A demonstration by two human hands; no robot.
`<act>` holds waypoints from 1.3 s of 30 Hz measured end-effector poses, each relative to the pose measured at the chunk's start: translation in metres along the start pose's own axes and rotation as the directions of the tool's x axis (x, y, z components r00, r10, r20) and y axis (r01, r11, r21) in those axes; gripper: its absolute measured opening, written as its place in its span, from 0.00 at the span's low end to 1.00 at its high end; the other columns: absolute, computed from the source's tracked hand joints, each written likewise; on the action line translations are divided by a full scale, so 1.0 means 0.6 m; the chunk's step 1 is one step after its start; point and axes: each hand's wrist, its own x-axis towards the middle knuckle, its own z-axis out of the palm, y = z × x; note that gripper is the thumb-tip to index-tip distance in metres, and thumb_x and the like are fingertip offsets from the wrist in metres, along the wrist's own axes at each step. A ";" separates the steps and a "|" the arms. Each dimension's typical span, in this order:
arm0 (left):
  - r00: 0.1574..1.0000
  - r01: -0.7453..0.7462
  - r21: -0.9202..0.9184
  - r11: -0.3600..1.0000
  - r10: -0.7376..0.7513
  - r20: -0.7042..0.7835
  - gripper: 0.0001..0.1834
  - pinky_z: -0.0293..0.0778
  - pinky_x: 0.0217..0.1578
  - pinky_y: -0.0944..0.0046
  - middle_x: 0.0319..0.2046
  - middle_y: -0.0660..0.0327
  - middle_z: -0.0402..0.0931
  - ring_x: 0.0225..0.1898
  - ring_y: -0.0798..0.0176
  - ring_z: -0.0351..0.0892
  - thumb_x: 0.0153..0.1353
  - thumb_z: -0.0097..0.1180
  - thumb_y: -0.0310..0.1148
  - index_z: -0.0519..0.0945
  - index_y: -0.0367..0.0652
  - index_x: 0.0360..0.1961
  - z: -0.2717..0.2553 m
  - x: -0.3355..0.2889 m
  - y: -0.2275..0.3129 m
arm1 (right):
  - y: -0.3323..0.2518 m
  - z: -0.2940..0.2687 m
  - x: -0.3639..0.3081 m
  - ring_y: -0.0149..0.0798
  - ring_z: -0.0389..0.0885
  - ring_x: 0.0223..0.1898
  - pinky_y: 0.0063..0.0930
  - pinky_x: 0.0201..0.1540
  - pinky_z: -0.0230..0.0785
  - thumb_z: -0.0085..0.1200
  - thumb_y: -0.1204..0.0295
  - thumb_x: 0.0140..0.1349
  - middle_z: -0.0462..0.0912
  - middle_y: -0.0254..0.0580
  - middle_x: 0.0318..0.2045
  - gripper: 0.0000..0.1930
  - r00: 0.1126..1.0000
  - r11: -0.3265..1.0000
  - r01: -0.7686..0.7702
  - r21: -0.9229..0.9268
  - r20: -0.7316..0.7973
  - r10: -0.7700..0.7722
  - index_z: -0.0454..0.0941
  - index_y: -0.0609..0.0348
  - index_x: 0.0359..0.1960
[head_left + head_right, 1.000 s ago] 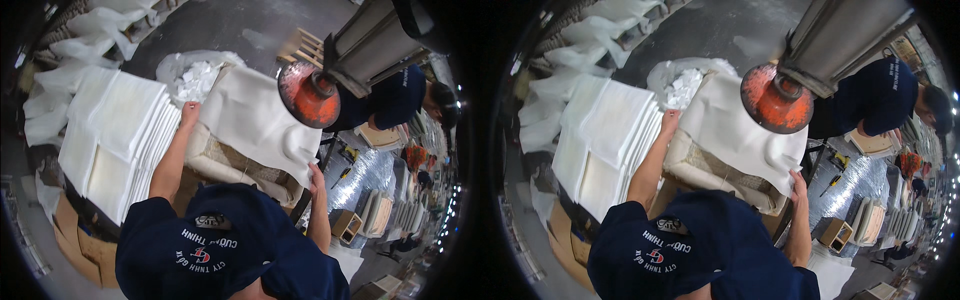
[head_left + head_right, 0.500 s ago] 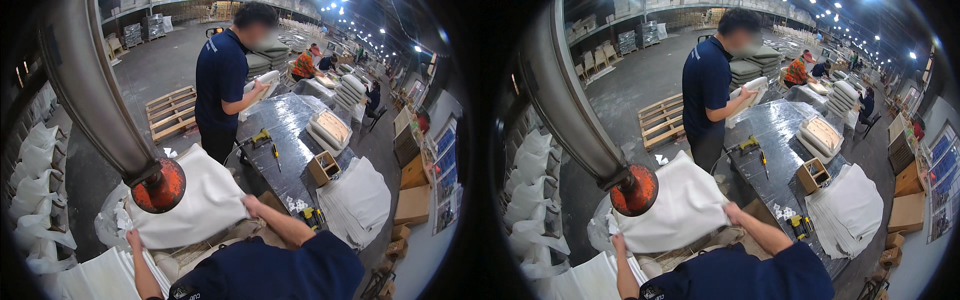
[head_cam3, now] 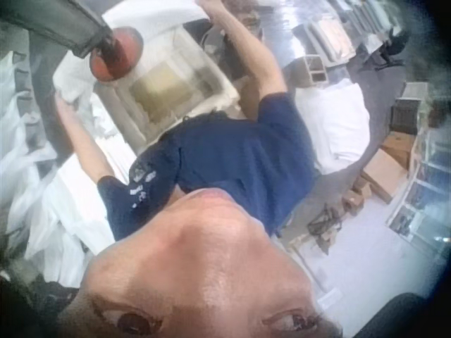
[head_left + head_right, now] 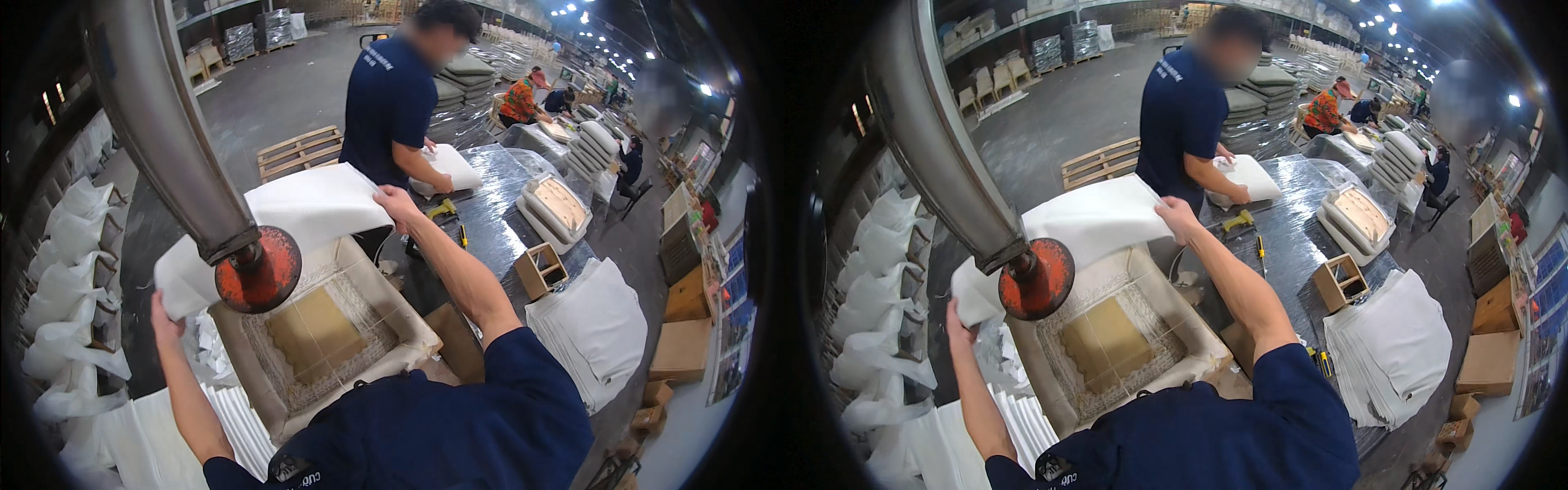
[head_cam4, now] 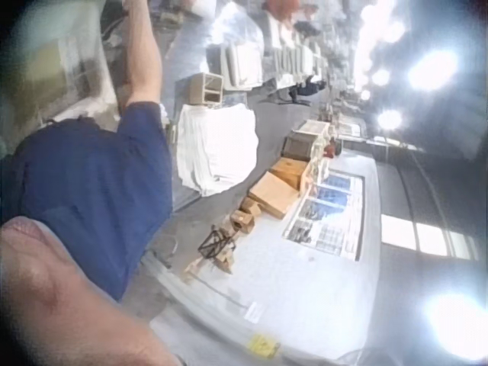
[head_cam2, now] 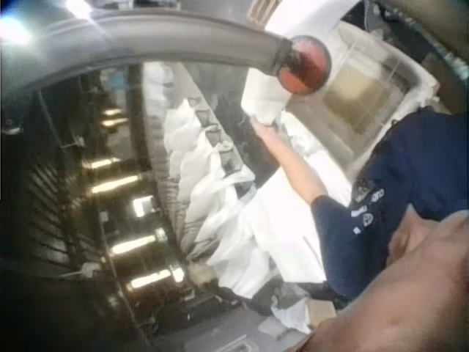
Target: The person uses a pneumatic staple gun to attach white fabric to a wooden cushion frame. They repeatedly staple the fabric edges, flip the frame, and cover it with a new fabric piece before continuing to staple.
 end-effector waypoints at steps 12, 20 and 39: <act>0.931 -0.077 0.233 0.969 0.154 -0.332 0.20 0.83 0.42 0.50 0.43 0.49 0.83 0.41 0.53 0.85 0.62 0.64 0.36 0.80 0.30 0.49 0.044 -0.084 -0.132 | 0.136 -0.084 0.003 0.32 0.77 0.22 0.27 0.15 0.61 0.61 0.62 0.66 0.80 0.32 0.26 0.08 0.948 0.948 -0.317 -0.041 -0.033 0.316 0.79 0.50 0.37; 0.894 -0.130 0.357 0.925 0.265 -0.362 0.19 0.81 0.38 0.51 0.38 0.54 0.82 0.36 0.57 0.84 0.62 0.64 0.39 0.82 0.32 0.44 -0.007 -0.133 -0.097 | 0.136 -0.086 -0.020 0.27 0.74 0.14 0.20 0.11 0.61 0.55 0.64 0.71 0.82 0.34 0.26 0.12 0.960 0.959 -0.279 -0.056 0.022 0.281 0.80 0.60 0.45; 0.915 0.059 0.439 0.897 0.127 -0.382 0.18 0.76 0.41 0.63 0.38 0.59 0.85 0.37 0.67 0.81 0.70 0.59 0.41 0.84 0.33 0.44 -0.161 -0.346 -0.347 | 0.347 -0.207 -0.249 0.29 0.80 0.29 0.25 0.32 0.71 0.59 0.61 0.70 0.85 0.34 0.32 0.14 0.935 0.896 -0.354 -0.267 -0.109 0.337 0.83 0.62 0.41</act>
